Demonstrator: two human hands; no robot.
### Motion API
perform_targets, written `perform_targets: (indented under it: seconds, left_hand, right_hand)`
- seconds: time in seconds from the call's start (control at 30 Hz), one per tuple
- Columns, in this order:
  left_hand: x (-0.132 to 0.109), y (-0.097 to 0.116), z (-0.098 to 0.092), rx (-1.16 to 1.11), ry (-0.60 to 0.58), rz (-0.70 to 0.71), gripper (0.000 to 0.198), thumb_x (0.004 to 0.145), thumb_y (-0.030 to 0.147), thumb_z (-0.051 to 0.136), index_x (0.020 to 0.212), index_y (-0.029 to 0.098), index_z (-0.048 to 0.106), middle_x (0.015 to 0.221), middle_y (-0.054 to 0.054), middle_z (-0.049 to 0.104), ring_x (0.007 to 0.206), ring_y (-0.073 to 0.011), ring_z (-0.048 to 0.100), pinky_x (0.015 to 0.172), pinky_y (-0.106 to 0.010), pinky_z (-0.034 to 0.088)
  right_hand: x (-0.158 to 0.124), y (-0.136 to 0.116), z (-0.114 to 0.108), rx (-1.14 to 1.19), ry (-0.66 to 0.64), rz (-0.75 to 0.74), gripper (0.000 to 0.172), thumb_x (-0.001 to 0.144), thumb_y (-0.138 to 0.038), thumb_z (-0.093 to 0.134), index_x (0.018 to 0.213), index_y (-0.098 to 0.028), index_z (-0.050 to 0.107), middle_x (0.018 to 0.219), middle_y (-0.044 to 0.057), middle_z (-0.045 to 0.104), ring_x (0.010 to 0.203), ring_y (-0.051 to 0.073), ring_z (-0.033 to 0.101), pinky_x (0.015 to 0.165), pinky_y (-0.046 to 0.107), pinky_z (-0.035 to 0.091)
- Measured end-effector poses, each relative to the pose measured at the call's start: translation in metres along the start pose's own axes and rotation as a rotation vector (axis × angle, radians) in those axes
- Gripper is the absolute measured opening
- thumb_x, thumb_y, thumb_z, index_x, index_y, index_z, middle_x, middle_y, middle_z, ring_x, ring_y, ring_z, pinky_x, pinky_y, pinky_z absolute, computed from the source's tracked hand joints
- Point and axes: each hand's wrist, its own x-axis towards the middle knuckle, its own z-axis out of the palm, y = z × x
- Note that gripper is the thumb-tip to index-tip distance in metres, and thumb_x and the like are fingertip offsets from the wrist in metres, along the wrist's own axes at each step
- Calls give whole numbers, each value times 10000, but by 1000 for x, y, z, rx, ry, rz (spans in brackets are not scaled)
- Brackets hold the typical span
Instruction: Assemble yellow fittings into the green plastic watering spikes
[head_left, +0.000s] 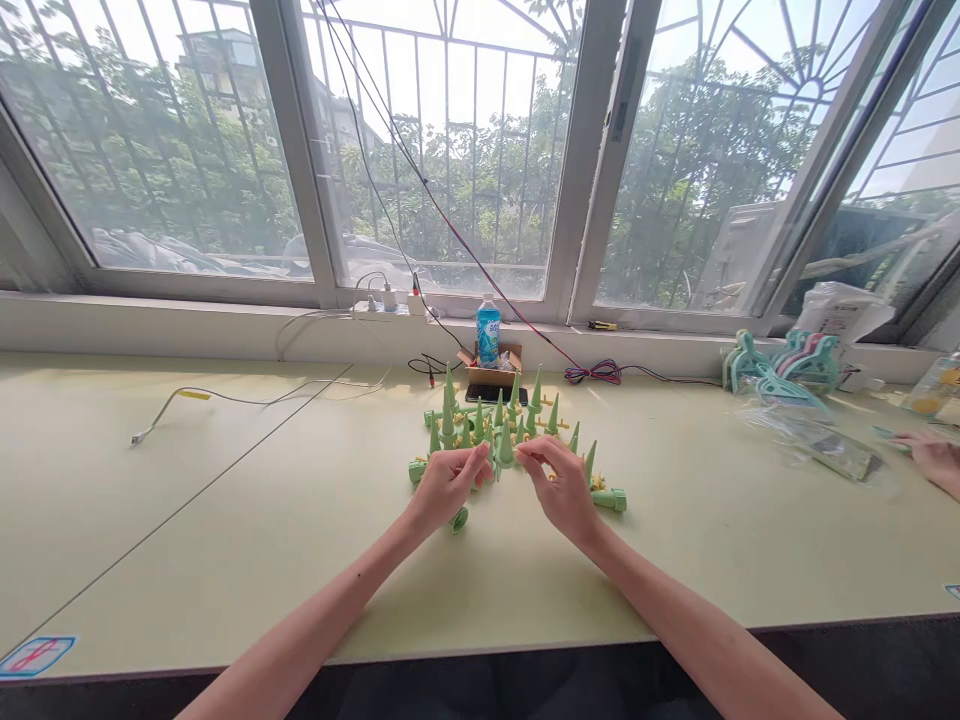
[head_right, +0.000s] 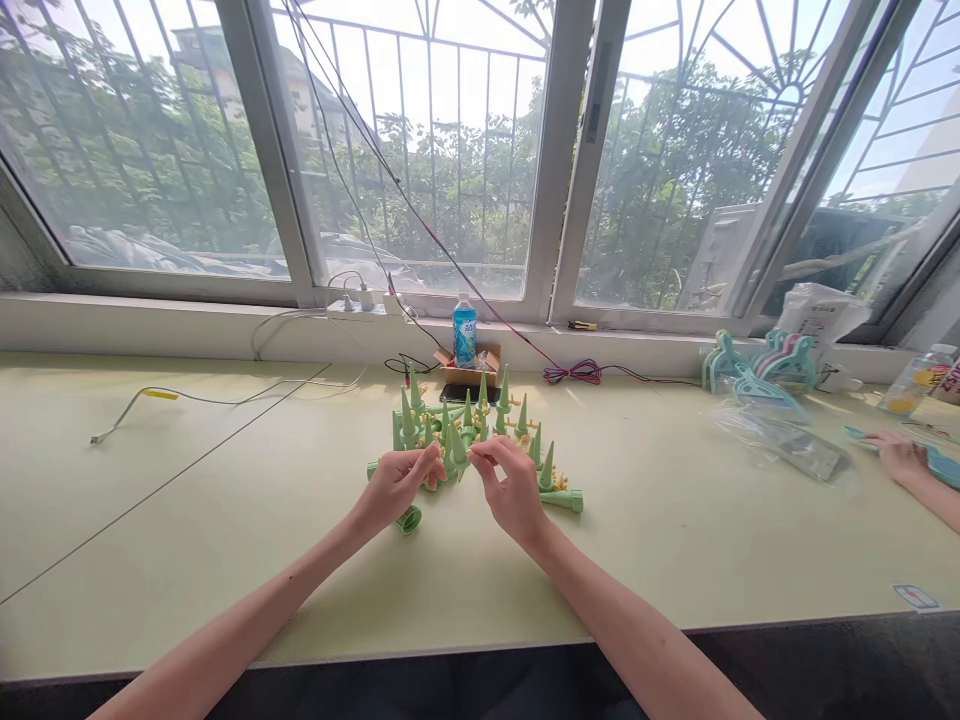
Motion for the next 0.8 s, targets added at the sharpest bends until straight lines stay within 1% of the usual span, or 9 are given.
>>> perform_targets:
  seconds: [0.1, 0.2, 0.27, 0.37, 0.53, 0.7, 0.73, 0.8]
  left_hand:
    - [1, 0, 2, -38, -57, -47, 706, 958, 592, 308, 589, 131, 696, 501, -35, 568, 464, -100, 452, 489, -219, 365]
    - [1, 1, 2, -70, -100, -70, 769, 953, 625, 256, 568, 131, 702, 480, -47, 570, 468, -109, 482, 490, -216, 386]
    - [0, 2, 2, -66, -122, -76, 777, 946, 635, 256, 564, 128, 704, 468, -47, 564, 452, -107, 471, 476, -215, 383]
    - [0, 1, 1, -42, -143, -68, 740, 944, 615, 293, 577, 127, 710, 467, -36, 559, 437, -99, 449, 485, -217, 388]
    - [0, 1, -1, -32, -168, -79, 659, 933, 584, 369, 633, 121, 730, 493, -28, 574, 434, -89, 420, 472, -214, 343]
    - [-1, 3, -4, -33, -181, -65, 645, 920, 591, 397, 574, 118, 669, 553, -43, 605, 464, -91, 415, 483, -215, 320]
    - [-1, 3, -4, -30, -185, -52, 634, 921, 585, 401, 567, 121, 649, 545, -34, 583, 466, -89, 397, 482, -216, 308]
    - [-2, 3, -5, -17, -193, -15, 594, 915, 571, 428, 561, 130, 609, 496, 6, 478, 462, -83, 334, 468, -215, 257]
  right_hand:
    - [-1, 0, 0, -16, -25, -62, 157, 939, -190, 530, 873, -212, 671, 807, 35, 647, 726, 158, 595, 663, 278, 489]
    - [-3, 0, 1, -23, -57, -122, 159, 941, -176, 529, 894, -216, 675, 828, 40, 649, 731, 156, 600, 662, 275, 490]
    - [-4, 1, 1, -23, -79, -161, 160, 940, -165, 528, 904, -218, 675, 832, 41, 647, 730, 153, 601, 658, 270, 492]
    - [-5, 2, 1, -26, -90, -191, 168, 943, -161, 519, 912, -222, 673, 823, 40, 641, 715, 149, 600, 643, 265, 496]
    - [-5, 3, 2, -31, -87, -176, 173, 947, -180, 515, 897, -223, 674, 815, 39, 644, 709, 149, 609, 639, 264, 504]
    - [-4, 3, 1, -24, -87, -148, 166, 939, -180, 528, 879, -215, 679, 800, 34, 651, 690, 143, 606, 634, 258, 501]
    - [-4, 3, 1, -23, -86, -138, 166, 937, -179, 529, 876, -213, 679, 798, 33, 654, 685, 142, 605, 632, 258, 500]
    - [-5, 1, 0, -25, -86, -110, 167, 936, -184, 530, 865, -211, 680, 792, 33, 661, 674, 144, 604, 629, 260, 497]
